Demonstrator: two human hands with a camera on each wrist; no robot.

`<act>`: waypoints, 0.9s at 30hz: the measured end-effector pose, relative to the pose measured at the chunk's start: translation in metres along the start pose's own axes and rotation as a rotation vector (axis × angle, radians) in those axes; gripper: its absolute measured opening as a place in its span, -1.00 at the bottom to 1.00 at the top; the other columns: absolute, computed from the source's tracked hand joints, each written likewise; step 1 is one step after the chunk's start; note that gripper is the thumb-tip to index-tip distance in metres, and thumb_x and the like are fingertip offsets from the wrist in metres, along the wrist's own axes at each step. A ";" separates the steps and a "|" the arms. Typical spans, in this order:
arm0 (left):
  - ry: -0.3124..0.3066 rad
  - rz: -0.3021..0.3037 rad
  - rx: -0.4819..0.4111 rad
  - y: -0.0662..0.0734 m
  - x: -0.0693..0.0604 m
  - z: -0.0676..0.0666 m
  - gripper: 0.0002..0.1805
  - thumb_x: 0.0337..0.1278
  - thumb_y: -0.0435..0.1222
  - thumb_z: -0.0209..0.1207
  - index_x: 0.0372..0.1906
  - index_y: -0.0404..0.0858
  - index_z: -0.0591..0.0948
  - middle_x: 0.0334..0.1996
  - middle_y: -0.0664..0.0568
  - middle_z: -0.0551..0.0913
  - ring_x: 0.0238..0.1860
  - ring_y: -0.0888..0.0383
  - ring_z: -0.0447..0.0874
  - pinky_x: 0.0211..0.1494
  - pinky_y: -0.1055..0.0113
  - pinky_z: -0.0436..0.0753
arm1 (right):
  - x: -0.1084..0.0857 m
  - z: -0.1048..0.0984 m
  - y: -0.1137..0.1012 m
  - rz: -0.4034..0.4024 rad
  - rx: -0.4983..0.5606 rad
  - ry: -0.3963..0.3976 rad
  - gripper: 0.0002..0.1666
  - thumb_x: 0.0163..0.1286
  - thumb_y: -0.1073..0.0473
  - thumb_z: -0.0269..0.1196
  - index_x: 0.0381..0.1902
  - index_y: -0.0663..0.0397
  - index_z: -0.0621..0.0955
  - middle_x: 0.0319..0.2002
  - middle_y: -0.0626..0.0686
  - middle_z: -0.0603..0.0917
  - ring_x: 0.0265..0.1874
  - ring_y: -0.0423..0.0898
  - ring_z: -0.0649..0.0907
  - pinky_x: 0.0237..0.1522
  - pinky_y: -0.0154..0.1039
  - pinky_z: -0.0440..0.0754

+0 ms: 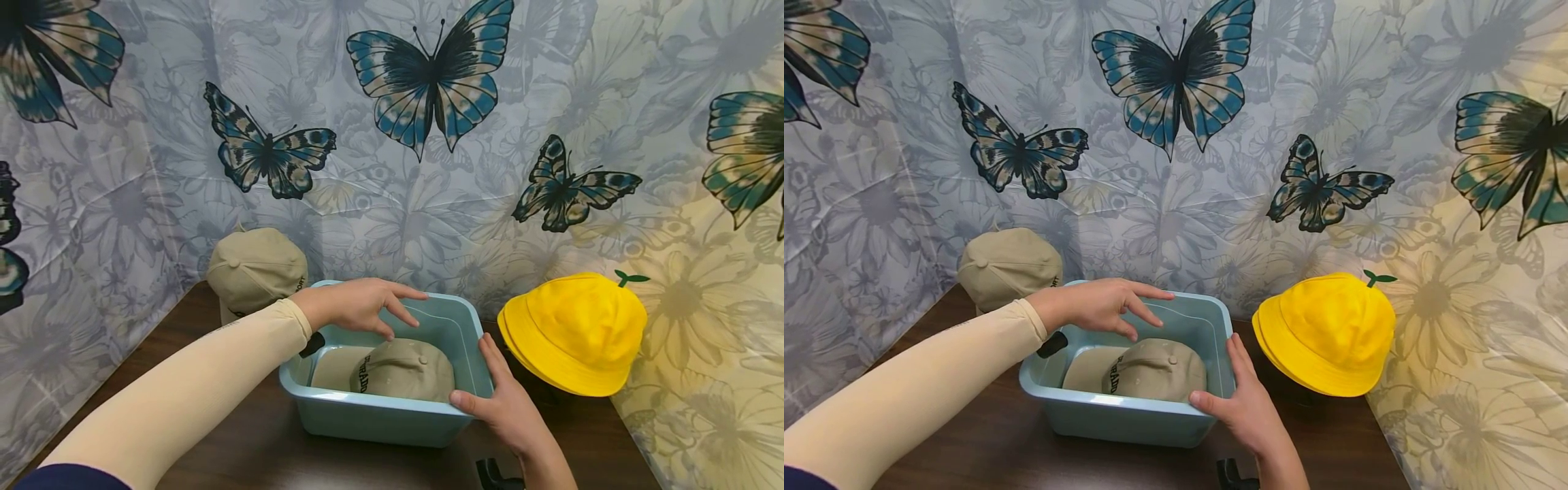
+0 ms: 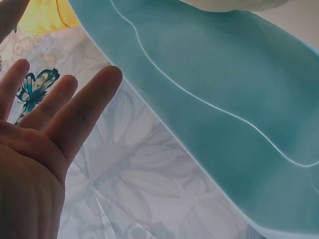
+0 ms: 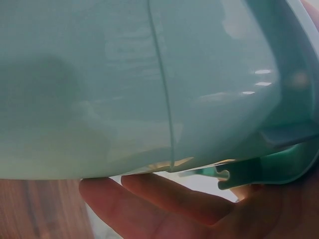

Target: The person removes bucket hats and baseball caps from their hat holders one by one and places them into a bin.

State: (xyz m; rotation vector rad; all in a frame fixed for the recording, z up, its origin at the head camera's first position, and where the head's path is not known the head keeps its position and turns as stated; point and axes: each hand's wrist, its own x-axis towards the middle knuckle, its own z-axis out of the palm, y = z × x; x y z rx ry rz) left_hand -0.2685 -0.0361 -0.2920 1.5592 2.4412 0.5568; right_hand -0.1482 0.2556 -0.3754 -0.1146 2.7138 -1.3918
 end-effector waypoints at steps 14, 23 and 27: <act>0.157 -0.215 0.033 -0.012 -0.029 -0.024 -0.37 0.11 -0.17 0.39 0.34 -0.03 0.55 0.56 0.08 0.05 0.51 0.01 0.06 0.33 0.07 0.37 | -0.001 0.000 0.000 -0.004 0.000 0.005 0.28 0.23 -0.17 0.40 0.63 -0.12 -0.14 0.59 -0.05 -0.31 0.51 0.26 -0.12 0.28 0.47 0.00; 0.461 -0.420 0.080 -0.017 -0.080 -0.043 -0.25 0.09 -0.13 0.42 0.43 -0.07 0.45 0.58 -0.05 -0.07 0.50 -0.17 0.04 0.25 -0.11 0.41 | 0.000 0.000 0.001 -0.013 0.009 0.001 0.27 0.24 -0.15 0.39 0.63 -0.10 -0.14 0.59 -0.04 -0.30 0.51 0.25 -0.13 0.28 0.47 -0.01; 0.625 -0.533 0.135 -0.011 -0.108 -0.038 -0.19 0.11 -0.13 0.41 0.48 -0.08 0.37 0.60 -0.08 -0.20 0.41 -0.27 0.21 0.07 -0.12 0.50 | -0.001 0.000 0.000 -0.016 0.014 0.002 0.26 0.24 -0.14 0.40 0.63 -0.10 -0.14 0.59 -0.04 -0.30 0.51 0.25 -0.13 0.28 0.48 -0.01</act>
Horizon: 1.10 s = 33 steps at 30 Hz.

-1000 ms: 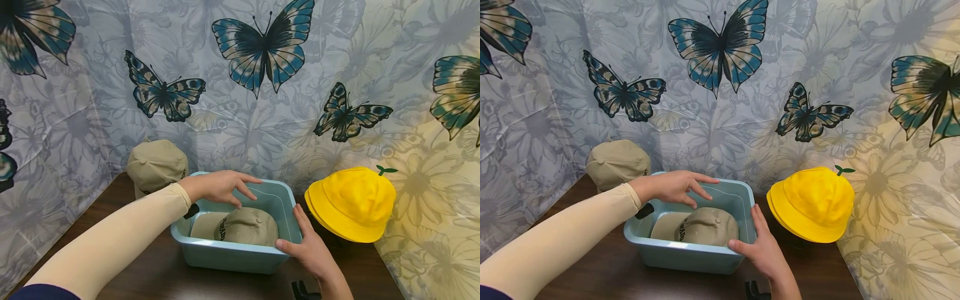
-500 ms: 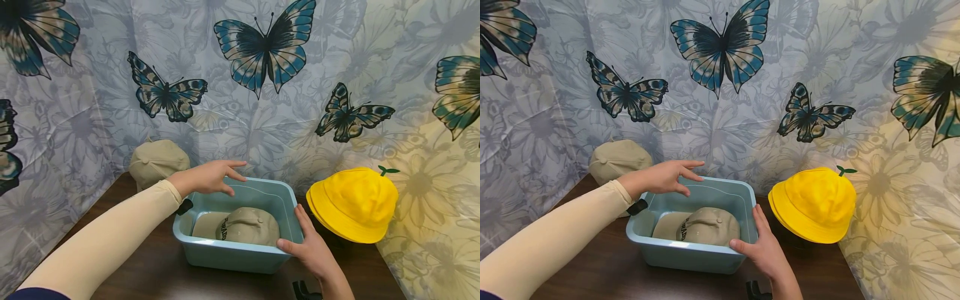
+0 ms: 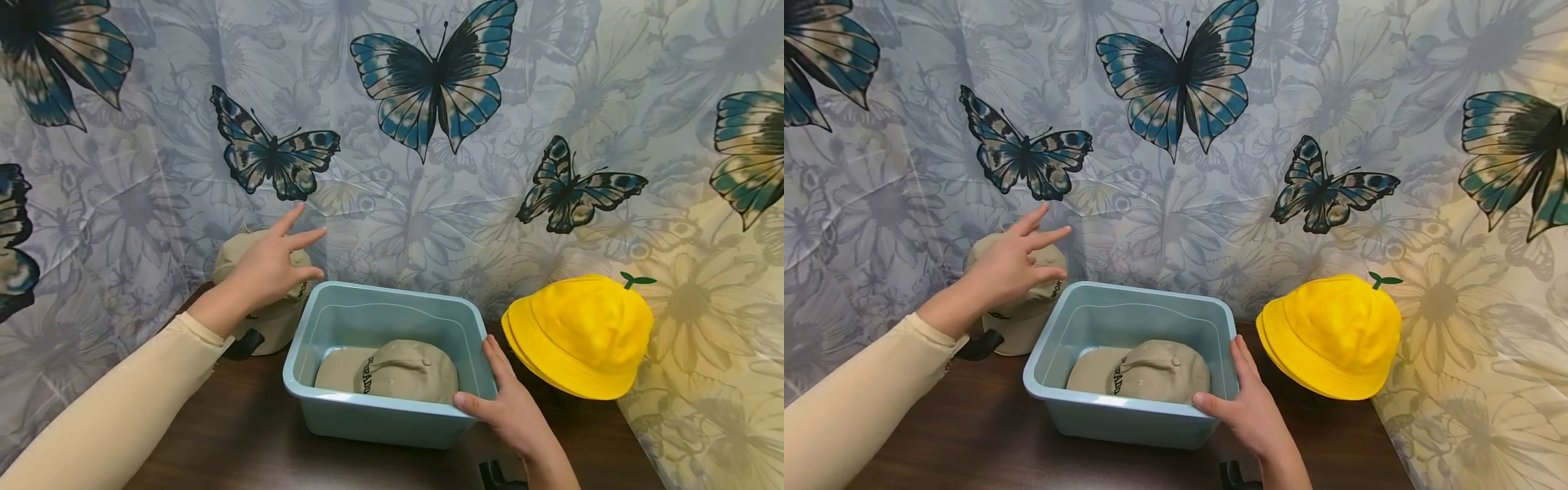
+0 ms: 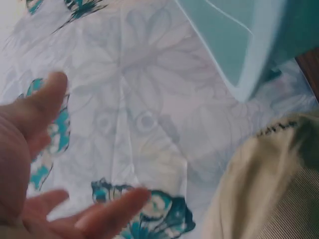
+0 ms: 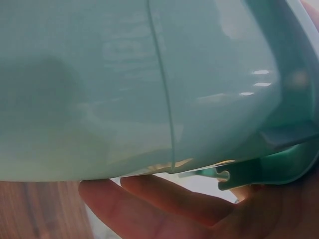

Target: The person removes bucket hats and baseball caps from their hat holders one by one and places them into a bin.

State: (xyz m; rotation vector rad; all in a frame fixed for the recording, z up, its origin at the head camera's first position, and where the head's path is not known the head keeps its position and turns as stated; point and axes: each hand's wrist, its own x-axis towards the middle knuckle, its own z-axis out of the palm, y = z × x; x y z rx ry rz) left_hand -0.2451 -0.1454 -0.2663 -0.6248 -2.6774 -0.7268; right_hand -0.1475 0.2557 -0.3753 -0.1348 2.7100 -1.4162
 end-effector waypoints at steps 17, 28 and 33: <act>0.480 -0.288 -0.303 -0.058 -0.095 0.018 -0.24 0.11 -0.27 0.42 0.44 -0.19 0.41 0.57 -0.04 -0.12 0.47 -0.19 0.08 0.09 0.12 0.57 | -0.001 0.000 -0.001 0.007 0.019 0.004 0.26 0.24 -0.14 0.40 0.63 -0.11 -0.13 0.59 -0.06 -0.30 0.51 0.24 -0.13 0.28 0.48 -0.02; 0.532 -0.350 -0.435 -0.071 -0.089 0.042 -0.18 0.10 -0.26 0.43 0.48 -0.14 0.36 0.59 0.05 -0.29 0.53 -0.13 -0.13 0.12 -0.20 0.51 | -0.001 0.001 0.000 0.011 0.024 0.008 0.26 0.23 -0.13 0.41 0.63 -0.12 -0.12 0.59 -0.05 -0.30 0.51 0.26 -0.12 0.28 0.48 -0.01; 0.517 -0.361 -0.431 -0.074 -0.086 0.045 -0.11 0.09 -0.20 0.44 0.52 -0.11 0.29 0.58 -0.01 -0.35 0.52 -0.19 -0.19 0.17 -0.28 0.42 | 0.000 0.001 0.000 0.009 0.012 0.011 0.26 0.23 -0.14 0.40 0.63 -0.12 -0.12 0.59 -0.04 -0.30 0.51 0.26 -0.12 0.28 0.48 0.00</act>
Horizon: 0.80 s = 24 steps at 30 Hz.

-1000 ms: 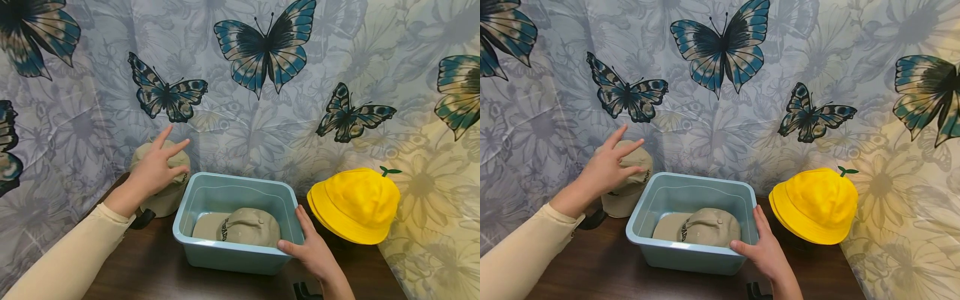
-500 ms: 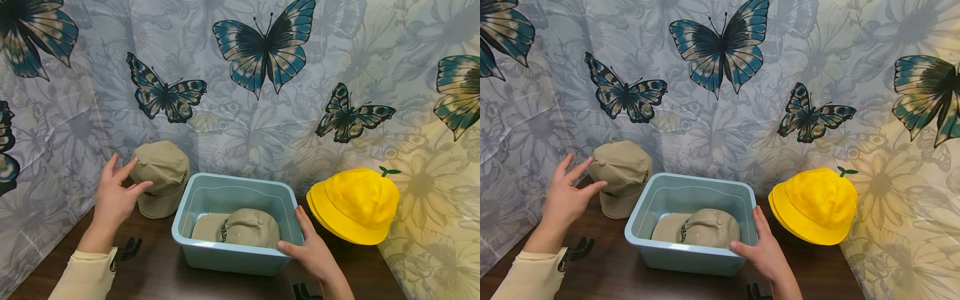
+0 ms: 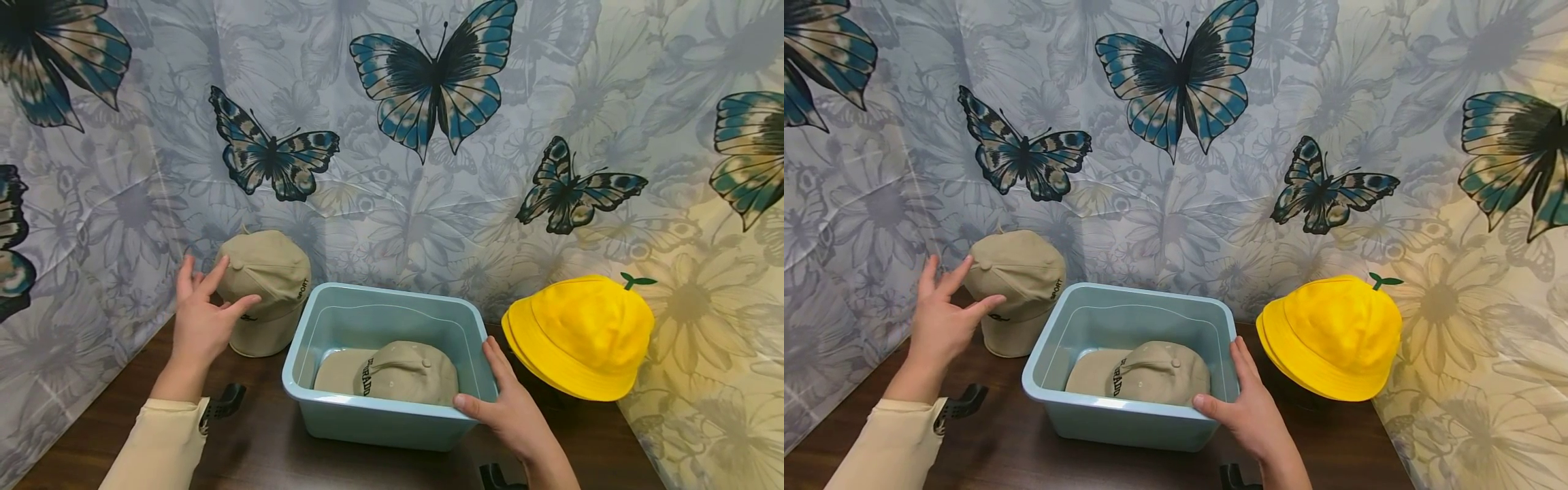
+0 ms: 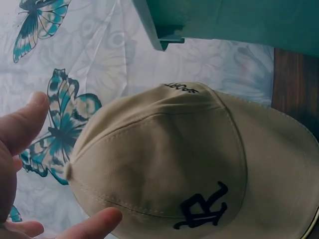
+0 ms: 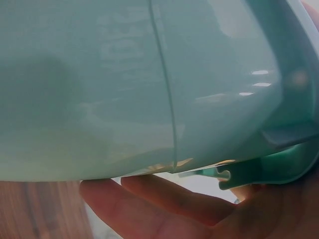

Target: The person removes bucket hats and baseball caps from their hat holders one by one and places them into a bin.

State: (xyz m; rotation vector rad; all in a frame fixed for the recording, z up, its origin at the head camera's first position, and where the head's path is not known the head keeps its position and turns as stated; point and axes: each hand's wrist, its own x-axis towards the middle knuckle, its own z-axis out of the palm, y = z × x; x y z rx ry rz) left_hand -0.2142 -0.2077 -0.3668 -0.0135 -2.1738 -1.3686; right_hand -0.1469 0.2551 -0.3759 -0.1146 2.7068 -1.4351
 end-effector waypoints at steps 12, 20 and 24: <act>-0.071 0.001 0.206 -0.013 0.014 0.013 0.16 0.03 0.06 0.43 0.62 -0.02 -0.03 0.56 -0.12 -0.42 0.42 -0.43 0.03 0.16 -0.44 0.27 | -0.001 0.000 -0.001 -0.006 -0.005 0.002 0.26 0.24 -0.14 0.40 0.63 -0.09 -0.12 0.59 -0.06 -0.30 0.51 0.25 -0.13 0.29 0.47 -0.01; -0.059 0.013 0.342 -0.013 0.018 0.022 0.14 0.07 0.08 0.39 0.62 -0.03 -0.04 0.53 -0.29 -0.23 0.31 -0.57 0.13 0.09 -0.46 0.31 | -0.001 0.001 -0.001 -0.017 -0.003 0.009 0.25 0.24 -0.13 0.41 0.63 -0.08 -0.11 0.59 -0.06 -0.29 0.51 0.25 -0.14 0.28 0.48 -0.02; -0.049 -0.003 0.398 -0.016 0.019 0.028 0.15 0.10 0.10 0.36 0.63 0.02 -0.11 0.52 -0.28 -0.19 0.34 -0.55 0.08 0.05 -0.47 0.32 | -0.002 0.001 -0.001 -0.014 0.000 0.008 0.25 0.24 -0.13 0.40 0.63 -0.08 -0.11 0.59 -0.06 -0.29 0.51 0.25 -0.14 0.28 0.48 -0.02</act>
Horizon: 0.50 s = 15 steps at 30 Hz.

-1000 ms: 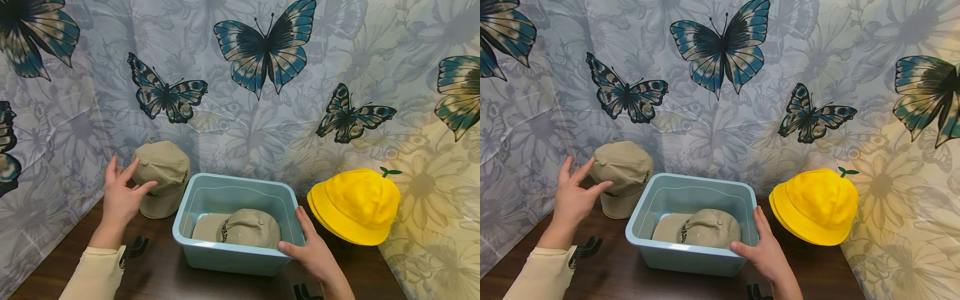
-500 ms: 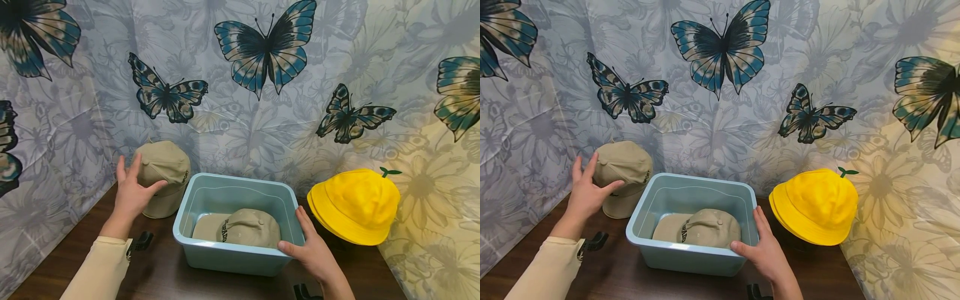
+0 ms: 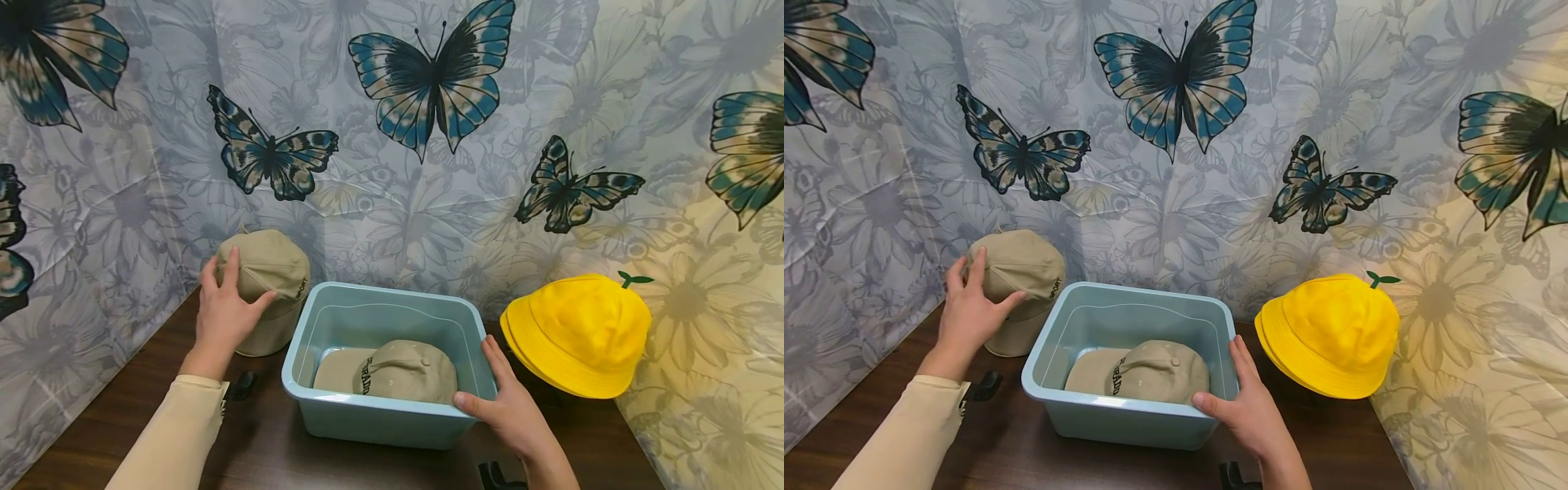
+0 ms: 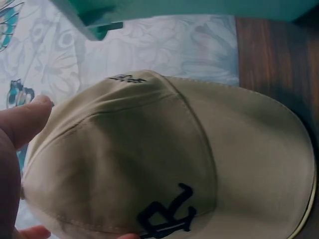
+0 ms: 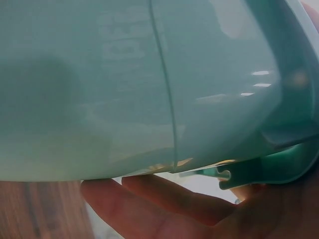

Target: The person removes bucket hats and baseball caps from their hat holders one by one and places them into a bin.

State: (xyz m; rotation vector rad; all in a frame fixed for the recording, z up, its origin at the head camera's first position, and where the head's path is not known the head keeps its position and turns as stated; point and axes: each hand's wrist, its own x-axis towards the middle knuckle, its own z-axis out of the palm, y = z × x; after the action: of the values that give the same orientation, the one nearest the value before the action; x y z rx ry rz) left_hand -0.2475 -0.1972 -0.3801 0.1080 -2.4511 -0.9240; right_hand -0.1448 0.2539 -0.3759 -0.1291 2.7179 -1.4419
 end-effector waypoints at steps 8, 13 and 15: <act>0.026 -0.094 -0.018 0.001 0.000 0.013 0.15 0.12 0.12 0.32 0.63 0.09 -0.18 0.51 -0.22 -0.17 0.40 -0.47 -0.01 0.06 -0.47 0.32 | 0.000 0.000 -0.001 0.004 -0.006 -0.002 0.24 0.25 -0.13 0.40 0.63 -0.07 -0.10 0.59 -0.05 -0.29 0.51 0.26 -0.14 0.28 0.47 -0.01; 0.069 -0.077 0.003 0.000 0.001 0.020 0.06 0.20 0.05 0.28 0.62 0.13 -0.13 0.48 -0.24 -0.15 0.35 -0.50 0.06 -0.03 -0.47 0.38 | 0.000 -0.001 -0.001 0.015 -0.010 0.000 0.24 0.24 -0.15 0.40 0.63 -0.09 -0.09 0.59 -0.05 -0.29 0.51 0.27 -0.12 0.28 0.47 0.00; 0.081 -0.046 0.035 -0.001 0.000 0.022 -0.02 0.25 0.04 0.23 0.62 0.12 -0.08 0.48 -0.27 -0.15 0.33 -0.52 0.08 -0.12 -0.48 0.41 | 0.000 -0.001 -0.001 0.018 -0.011 0.000 0.24 0.25 -0.15 0.39 0.63 -0.10 -0.09 0.59 -0.05 -0.29 0.51 0.27 -0.11 0.28 0.47 0.01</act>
State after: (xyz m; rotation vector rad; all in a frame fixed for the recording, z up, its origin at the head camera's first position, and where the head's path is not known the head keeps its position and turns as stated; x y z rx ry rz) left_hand -0.2585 -0.1853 -0.3944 0.2102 -2.3990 -0.8793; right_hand -0.1444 0.2538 -0.3744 -0.1051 2.7195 -1.4230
